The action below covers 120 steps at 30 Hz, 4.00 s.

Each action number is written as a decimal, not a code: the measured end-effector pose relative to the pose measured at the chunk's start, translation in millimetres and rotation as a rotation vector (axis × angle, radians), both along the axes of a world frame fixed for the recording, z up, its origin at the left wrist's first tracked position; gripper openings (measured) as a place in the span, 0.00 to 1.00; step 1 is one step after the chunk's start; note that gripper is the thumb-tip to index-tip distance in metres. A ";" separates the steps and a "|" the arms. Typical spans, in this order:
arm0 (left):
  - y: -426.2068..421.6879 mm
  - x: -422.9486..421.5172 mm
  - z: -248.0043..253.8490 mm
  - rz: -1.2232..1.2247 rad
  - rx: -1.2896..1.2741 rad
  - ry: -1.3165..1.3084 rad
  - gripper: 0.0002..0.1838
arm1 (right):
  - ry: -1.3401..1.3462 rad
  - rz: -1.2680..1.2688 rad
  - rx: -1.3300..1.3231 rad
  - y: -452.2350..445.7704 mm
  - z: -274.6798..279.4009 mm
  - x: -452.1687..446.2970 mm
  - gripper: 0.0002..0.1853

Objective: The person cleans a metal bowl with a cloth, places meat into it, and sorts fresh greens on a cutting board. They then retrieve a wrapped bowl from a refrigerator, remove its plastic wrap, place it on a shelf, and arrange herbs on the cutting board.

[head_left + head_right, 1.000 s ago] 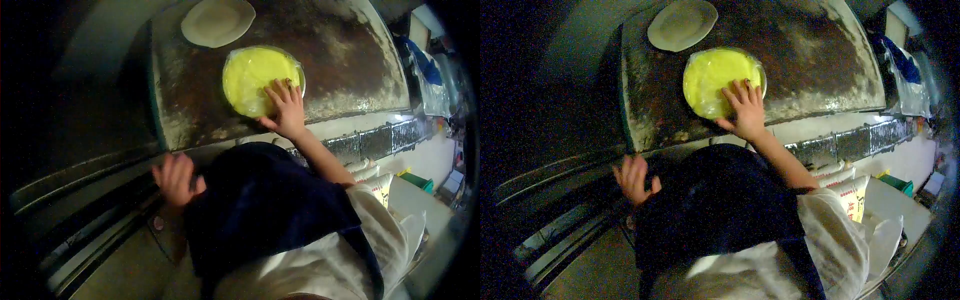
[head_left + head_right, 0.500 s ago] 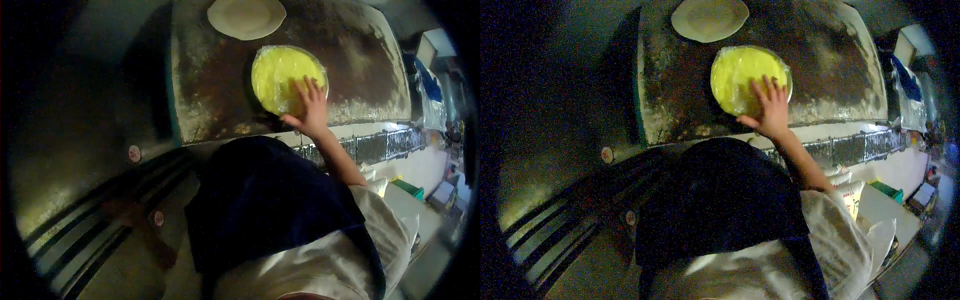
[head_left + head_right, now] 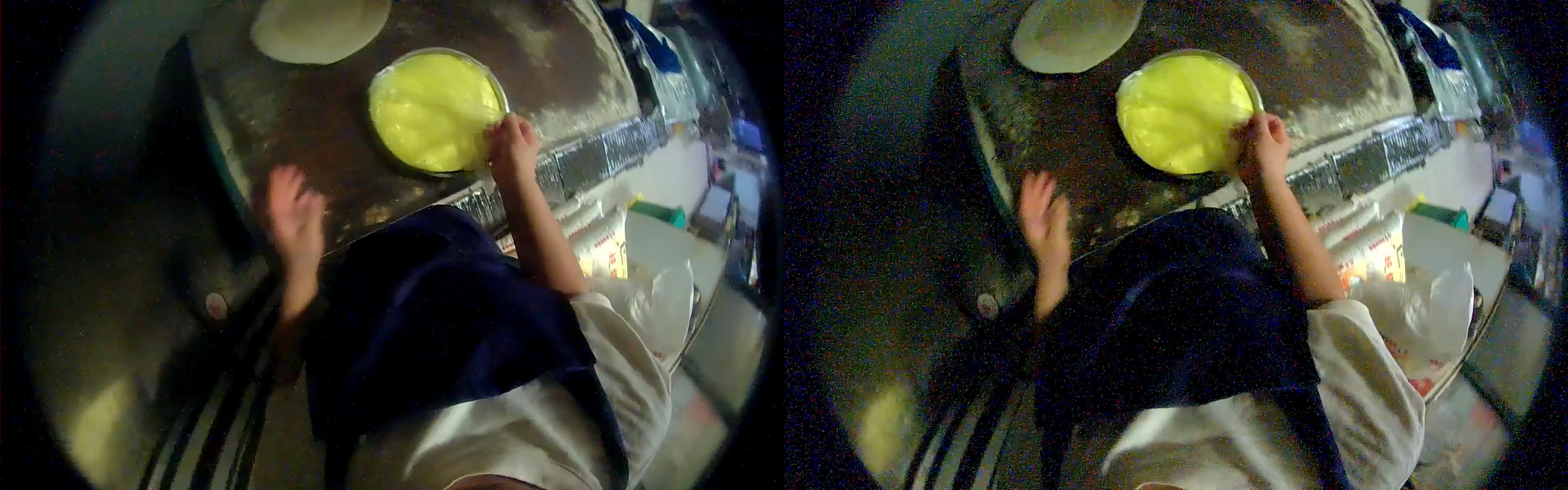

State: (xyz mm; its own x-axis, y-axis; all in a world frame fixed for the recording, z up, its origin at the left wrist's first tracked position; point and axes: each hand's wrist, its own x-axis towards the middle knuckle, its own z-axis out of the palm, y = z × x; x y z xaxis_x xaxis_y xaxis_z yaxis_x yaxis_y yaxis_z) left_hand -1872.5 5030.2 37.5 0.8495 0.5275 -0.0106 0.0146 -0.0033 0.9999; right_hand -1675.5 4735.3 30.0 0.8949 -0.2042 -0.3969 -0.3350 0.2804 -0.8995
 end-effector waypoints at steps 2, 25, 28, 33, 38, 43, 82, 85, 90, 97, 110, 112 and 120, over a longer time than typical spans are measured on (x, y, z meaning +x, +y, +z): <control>-31.0 70.8 8.3 -0.139 -0.235 0.123 0.42 | -0.125 -0.079 -0.067 1.0 2.5 4.4 0.08; -486.1 351.9 92.4 -0.910 -1.034 0.421 0.45 | -0.535 -0.103 -1.115 -426.0 109.7 123.6 0.14; -583.3 391.5 87.1 -1.077 -1.127 0.542 0.45 | -0.414 -0.247 -1.151 -517.3 126.0 126.1 0.10; -729.0 445.9 81.5 -1.241 -1.236 0.796 0.44 | -0.302 -0.559 -1.130 -629.0 126.2 131.0 0.06; -874.9 521.3 66.6 -1.404 -1.230 0.927 0.43 | -0.250 -0.421 -1.352 -740.5 133.2 172.1 0.06; -1033.8 620.4 63.0 -1.493 -1.286 0.993 0.42 | -0.178 -0.398 -1.704 -866.4 143.1 258.2 0.07; -2316.3 1105.7 56.8 -1.239 -1.142 0.561 0.34 | 0.307 -0.389 -1.241 -2223.9 41.1 577.2 0.17; -2451.7 1151.2 55.6 -1.293 -1.115 0.669 0.34 | 0.418 -0.558 -1.168 -2305.5 44.4 574.4 0.17; -2696.8 1190.7 60.6 -1.416 -1.316 0.807 0.35 | 0.555 -0.876 -1.048 -2465.6 46.6 583.5 0.16; -2947.2 1248.5 36.4 -1.390 -1.052 0.552 0.34 | 0.698 -0.634 -1.094 -2757.3 5.4 620.3 0.17; -3355.7 1398.9 19.2 -1.286 -0.829 0.291 0.33 | 0.160 -0.469 -1.195 -3331.4 59.1 871.2 0.16; -3440.9 1424.8 1.3 -1.342 -0.679 0.275 0.34 | 0.207 -0.499 -1.141 -3392.7 55.0 879.6 0.17; -3864.6 1421.0 55.5 -1.575 -1.129 0.874 0.36 | 0.095 -1.145 -0.506 -3623.2 21.4 811.4 0.15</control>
